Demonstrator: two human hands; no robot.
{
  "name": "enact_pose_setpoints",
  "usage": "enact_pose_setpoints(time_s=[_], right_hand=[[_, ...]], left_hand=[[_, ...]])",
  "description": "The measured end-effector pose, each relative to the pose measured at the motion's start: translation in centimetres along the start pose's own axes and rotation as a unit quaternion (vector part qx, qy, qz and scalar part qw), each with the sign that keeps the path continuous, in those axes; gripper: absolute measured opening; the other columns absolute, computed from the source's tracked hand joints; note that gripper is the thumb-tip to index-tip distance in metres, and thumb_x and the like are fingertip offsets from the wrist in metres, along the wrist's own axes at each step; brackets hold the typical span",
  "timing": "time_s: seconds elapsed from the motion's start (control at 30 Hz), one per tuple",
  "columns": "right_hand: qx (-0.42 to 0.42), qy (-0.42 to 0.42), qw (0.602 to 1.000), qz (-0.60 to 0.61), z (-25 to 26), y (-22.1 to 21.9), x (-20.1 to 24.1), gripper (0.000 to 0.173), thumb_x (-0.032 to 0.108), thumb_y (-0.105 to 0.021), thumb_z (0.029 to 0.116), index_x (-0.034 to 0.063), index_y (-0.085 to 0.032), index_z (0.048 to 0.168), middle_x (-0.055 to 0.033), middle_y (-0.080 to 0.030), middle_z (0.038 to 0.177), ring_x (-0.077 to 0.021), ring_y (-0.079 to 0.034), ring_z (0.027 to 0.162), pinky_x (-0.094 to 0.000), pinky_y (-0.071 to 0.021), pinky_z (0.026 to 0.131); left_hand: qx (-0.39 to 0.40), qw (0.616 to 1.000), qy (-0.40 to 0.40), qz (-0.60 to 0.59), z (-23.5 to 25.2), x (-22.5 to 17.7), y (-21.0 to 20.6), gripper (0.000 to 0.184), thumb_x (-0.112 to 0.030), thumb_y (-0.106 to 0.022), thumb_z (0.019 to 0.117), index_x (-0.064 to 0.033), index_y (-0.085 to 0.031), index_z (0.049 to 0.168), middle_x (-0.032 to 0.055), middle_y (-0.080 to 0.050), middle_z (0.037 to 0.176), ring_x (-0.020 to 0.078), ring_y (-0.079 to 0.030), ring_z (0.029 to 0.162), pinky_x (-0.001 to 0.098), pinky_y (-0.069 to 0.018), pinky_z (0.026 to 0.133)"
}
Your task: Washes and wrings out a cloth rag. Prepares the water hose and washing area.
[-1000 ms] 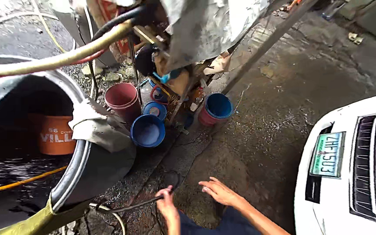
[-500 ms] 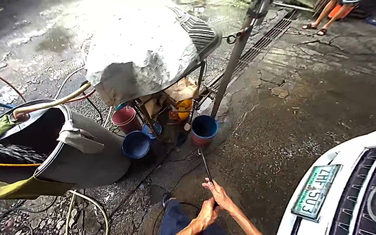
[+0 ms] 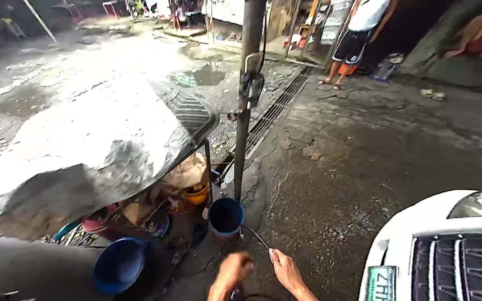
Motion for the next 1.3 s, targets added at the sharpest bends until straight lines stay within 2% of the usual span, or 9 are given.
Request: enact_pose_setpoints(time_s=[0.17,0.27,0.33,0.47,0.63,0.87,1.1,1.2,1.3], right_hand=[[-0.012,0.039,0.999,0.011,6.2,6.7,-1.7,0.053,0.035,-0.035,0.1106,-0.0051,-0.069,0.108,-0.0249,-0.068,0.083,-0.0414,-0.069,0.083,-0.0608,-0.0527,0.079],[-0.015,0.066,0.998,0.014,8.6,7.3,-2.6,0.053,0.037,-0.036,0.1092,-0.0034,-0.07,0.103,-0.0224,-0.068,0.077,-0.0397,-0.07,0.078,-0.0607,-0.0538,0.074],[0.009,0.095,0.995,0.029,10.4,7.4,-2.7,0.052,0.036,-0.037,0.109,-0.0043,-0.069,0.101,-0.0219,-0.067,0.076,-0.0388,-0.07,0.076,-0.0591,-0.0541,0.073],[0.111,0.162,0.98,0.021,16.2,9.1,-6.7,0.052,0.036,-0.037,0.1095,-0.0044,-0.069,0.098,-0.0209,-0.067,0.077,-0.0365,-0.07,0.077,-0.0554,-0.0547,0.073],[0.245,0.247,0.937,-0.03,24.3,16.1,-11.6,0.052,0.035,-0.038,0.1097,-0.0061,-0.068,0.101,-0.0243,-0.068,0.08,-0.0402,-0.071,0.08,-0.0576,-0.0547,0.075],[0.276,0.237,0.931,-0.042,28.4,21.2,-11.6,0.05,0.031,-0.037,0.1104,-0.0087,-0.067,0.104,-0.0273,-0.069,0.084,-0.043,-0.071,0.085,-0.0583,-0.0543,0.08],[0.326,0.247,0.907,-0.1,28.3,21.5,-10.5,0.053,0.035,-0.034,0.1109,-0.0066,-0.067,0.111,-0.0275,-0.072,0.093,-0.044,-0.072,0.093,-0.0595,-0.0548,0.084],[0.355,0.276,0.879,-0.157,27.3,19.5,-9.5,0.055,0.038,-0.033,0.1107,-0.0047,-0.067,0.113,-0.0266,-0.072,0.096,-0.0432,-0.072,0.097,-0.059,-0.0548,0.086],[0.349,0.363,0.847,-0.169,25.7,17.2,-8.1,0.053,0.036,-0.034,0.1102,-0.005,-0.068,0.105,-0.0252,-0.071,0.087,-0.0429,-0.072,0.088,-0.0595,-0.0555,0.079]], left_hand=[[-0.421,0.897,-0.13,-0.024,13.4,-13.5,21.6,0.031,-0.022,-0.064,0.0997,0.0,-0.07,0.12,0.0163,-0.072,0.11,0.0262,-0.071,0.099,0.0462,-0.0575,0.091],[-0.506,0.854,-0.124,0.003,21.3,-17.6,27.6,0.054,-0.026,-0.071,0.0964,-0.0067,-0.055,0.144,0.0226,-0.058,0.132,0.0337,-0.068,0.098,0.0517,-0.0587,0.082],[-0.547,0.828,-0.118,0.027,25.1,-18.4,29.5,0.058,-0.03,-0.075,0.094,-0.0102,-0.055,0.145,0.0223,-0.057,0.129,0.031,-0.066,0.09,0.0486,-0.0583,0.074],[-0.629,0.764,-0.128,0.068,27.0,-18.8,28.2,0.024,-0.017,-0.072,0.0962,-0.0026,-0.071,0.115,0.0182,-0.065,0.116,0.0289,-0.067,0.1,0.0457,-0.0583,0.086],[-0.711,0.678,-0.175,-0.065,26.2,-25.0,24.7,0.026,-0.003,-0.075,0.0906,0.0013,-0.07,0.116,0.0131,-0.065,0.118,0.0186,-0.07,0.102,0.0338,-0.0646,0.082],[-0.824,0.548,-0.128,0.064,31.0,-26.1,24.9,0.025,0.0,-0.08,0.085,0.006,-0.072,0.108,0.0165,-0.067,0.11,0.019,-0.072,0.098,0.0321,-0.0651,0.081],[-0.859,0.481,-0.067,0.164,33.8,-26.8,25.1,0.021,-0.004,-0.077,0.0882,0.0056,-0.073,0.107,0.0162,-0.066,0.105,0.0191,-0.069,0.094,0.0305,-0.0622,0.083],[-0.843,0.502,0.003,0.19,34.2,-27.9,24.6,0.023,-0.009,-0.073,0.0912,0.0052,-0.071,0.109,0.0193,-0.067,0.112,0.0252,-0.067,0.103,0.0351,-0.0577,0.093],[-0.756,0.631,0.042,0.169,30.4,-28.5,24.0,0.04,-0.009,-0.076,0.0897,0.0027,-0.067,0.127,0.0187,-0.067,0.123,0.0257,-0.069,0.109,0.0372,-0.0605,0.091]])
Point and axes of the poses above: each hand's wrist, its own z-axis towards the middle knuckle, its own y-axis out of the back of the hand, x = y × z, the point moved 2 cm from there along z, towards the middle knuckle
